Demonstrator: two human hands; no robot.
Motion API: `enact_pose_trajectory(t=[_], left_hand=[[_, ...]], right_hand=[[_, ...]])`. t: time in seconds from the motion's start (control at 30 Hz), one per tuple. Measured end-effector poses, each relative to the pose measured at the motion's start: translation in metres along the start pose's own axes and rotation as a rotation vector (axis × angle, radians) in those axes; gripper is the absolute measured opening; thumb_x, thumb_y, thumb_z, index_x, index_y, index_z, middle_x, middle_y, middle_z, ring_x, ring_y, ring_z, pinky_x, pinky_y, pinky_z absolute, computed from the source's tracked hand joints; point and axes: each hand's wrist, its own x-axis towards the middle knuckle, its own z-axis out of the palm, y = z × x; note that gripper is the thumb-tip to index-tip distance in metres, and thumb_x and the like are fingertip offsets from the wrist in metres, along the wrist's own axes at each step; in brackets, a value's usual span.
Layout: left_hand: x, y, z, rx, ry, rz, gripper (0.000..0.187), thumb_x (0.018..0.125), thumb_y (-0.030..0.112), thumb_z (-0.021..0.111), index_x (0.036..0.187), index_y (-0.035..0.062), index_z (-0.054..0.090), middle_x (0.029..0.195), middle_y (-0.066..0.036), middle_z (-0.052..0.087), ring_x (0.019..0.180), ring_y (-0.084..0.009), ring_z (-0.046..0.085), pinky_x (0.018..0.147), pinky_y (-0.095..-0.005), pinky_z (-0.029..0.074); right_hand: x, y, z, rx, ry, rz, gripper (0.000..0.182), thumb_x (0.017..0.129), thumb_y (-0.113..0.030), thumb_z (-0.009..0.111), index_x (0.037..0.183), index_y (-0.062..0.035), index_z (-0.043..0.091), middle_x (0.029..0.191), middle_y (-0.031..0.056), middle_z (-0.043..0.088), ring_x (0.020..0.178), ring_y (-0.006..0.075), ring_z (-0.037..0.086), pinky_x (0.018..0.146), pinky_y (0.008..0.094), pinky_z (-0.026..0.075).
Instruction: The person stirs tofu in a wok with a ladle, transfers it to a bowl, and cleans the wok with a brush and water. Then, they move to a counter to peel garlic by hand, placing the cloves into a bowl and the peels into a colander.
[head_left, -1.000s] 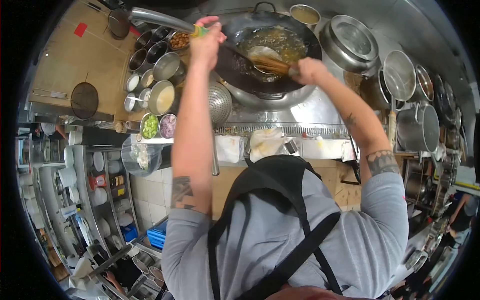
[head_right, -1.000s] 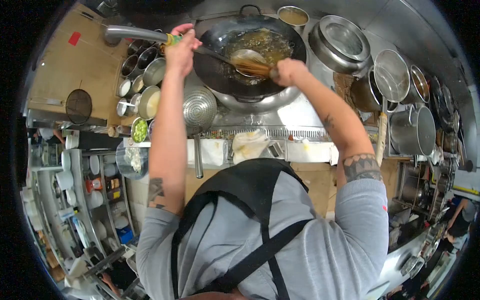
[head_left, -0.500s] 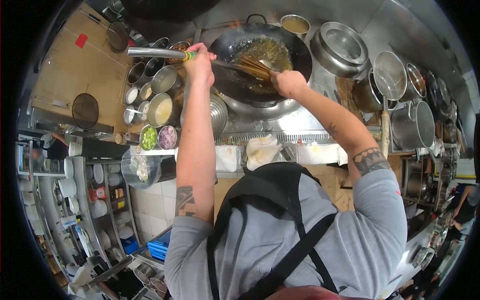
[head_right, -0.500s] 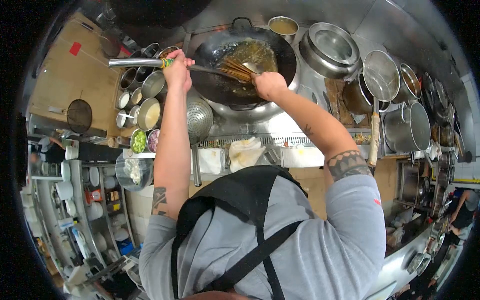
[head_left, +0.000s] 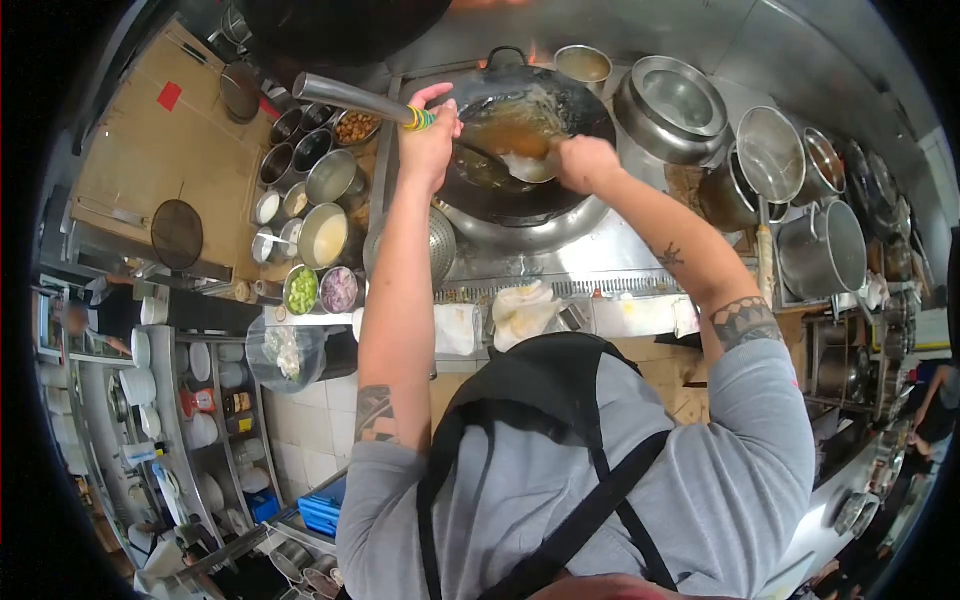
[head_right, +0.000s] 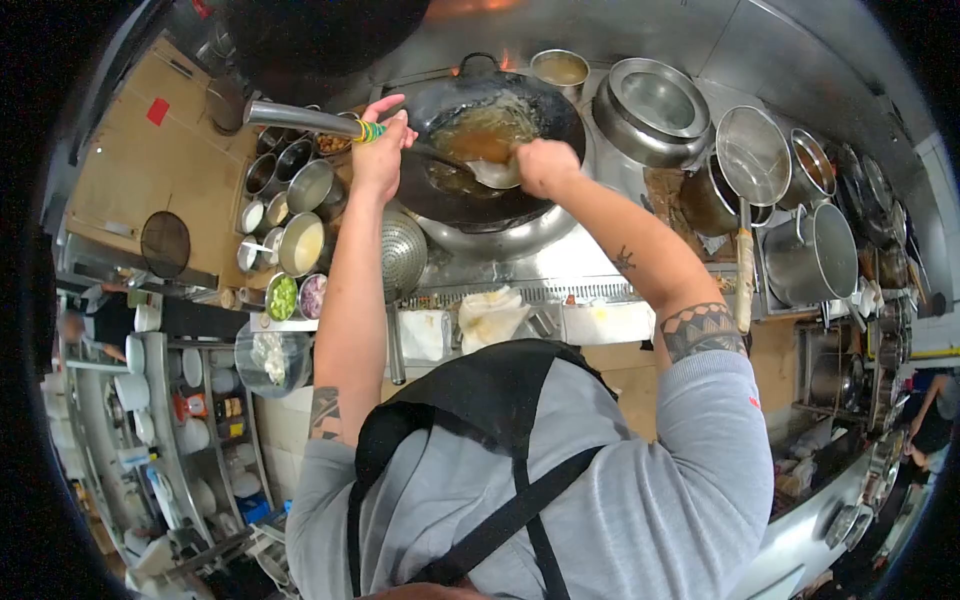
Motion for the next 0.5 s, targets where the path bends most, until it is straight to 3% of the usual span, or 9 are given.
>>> enact_pose_trajectory(t=[0.03,0.2,0.37,0.5], left_hand=[[0.000,0.003,0.001,0.015,0.023,-0.006,0.026,0.096,0.004,0.057,0.122,0.0029,0.054,0.075,-0.001,0.053,0.064,-0.0091,0.050,0.071,-0.0281,0.049],[-0.001,0.009,-0.004,0.030,0.071,-0.042,0.028,0.096,0.004,0.056,0.124,0.0031,0.054,0.075,-0.001,0.054,0.064,-0.0089,0.050,0.070,-0.0258,0.048],[-0.023,0.035,0.002,0.247,-0.228,0.009,0.032,0.095,0.007,0.059,0.127,0.0083,0.055,0.073,0.003,0.054,0.066,-0.0052,0.047,0.064,-0.0214,0.041],[-0.032,0.036,0.009,0.420,-0.345,0.036,0.032,0.096,0.010,0.059,0.128,0.0098,0.056,0.070,0.007,0.049,0.067,-0.0031,0.043,0.062,-0.0191,0.037]], right_hand=[[-0.005,0.000,0.011,0.133,0.014,-0.099,0.032,0.084,-0.022,0.060,0.113,-0.0127,0.066,0.100,0.0156,0.072,0.093,0.0318,0.070,0.081,0.0421,0.057],[0.023,0.021,0.039,0.126,-0.009,0.260,0.028,0.081,-0.021,0.063,0.103,-0.0065,0.071,0.102,0.0163,0.072,0.096,0.0326,0.070,0.082,0.0420,0.057],[-0.012,0.031,-0.004,0.035,-0.114,-0.116,0.026,0.081,-0.020,0.062,0.101,-0.0050,0.072,0.103,0.0174,0.071,0.096,0.0323,0.070,0.080,0.0412,0.057],[0.003,0.033,-0.027,-0.114,-0.036,-0.028,0.024,0.081,-0.021,0.063,0.097,-0.0048,0.073,0.100,0.0171,0.072,0.095,0.0309,0.070,0.078,0.0380,0.058]])
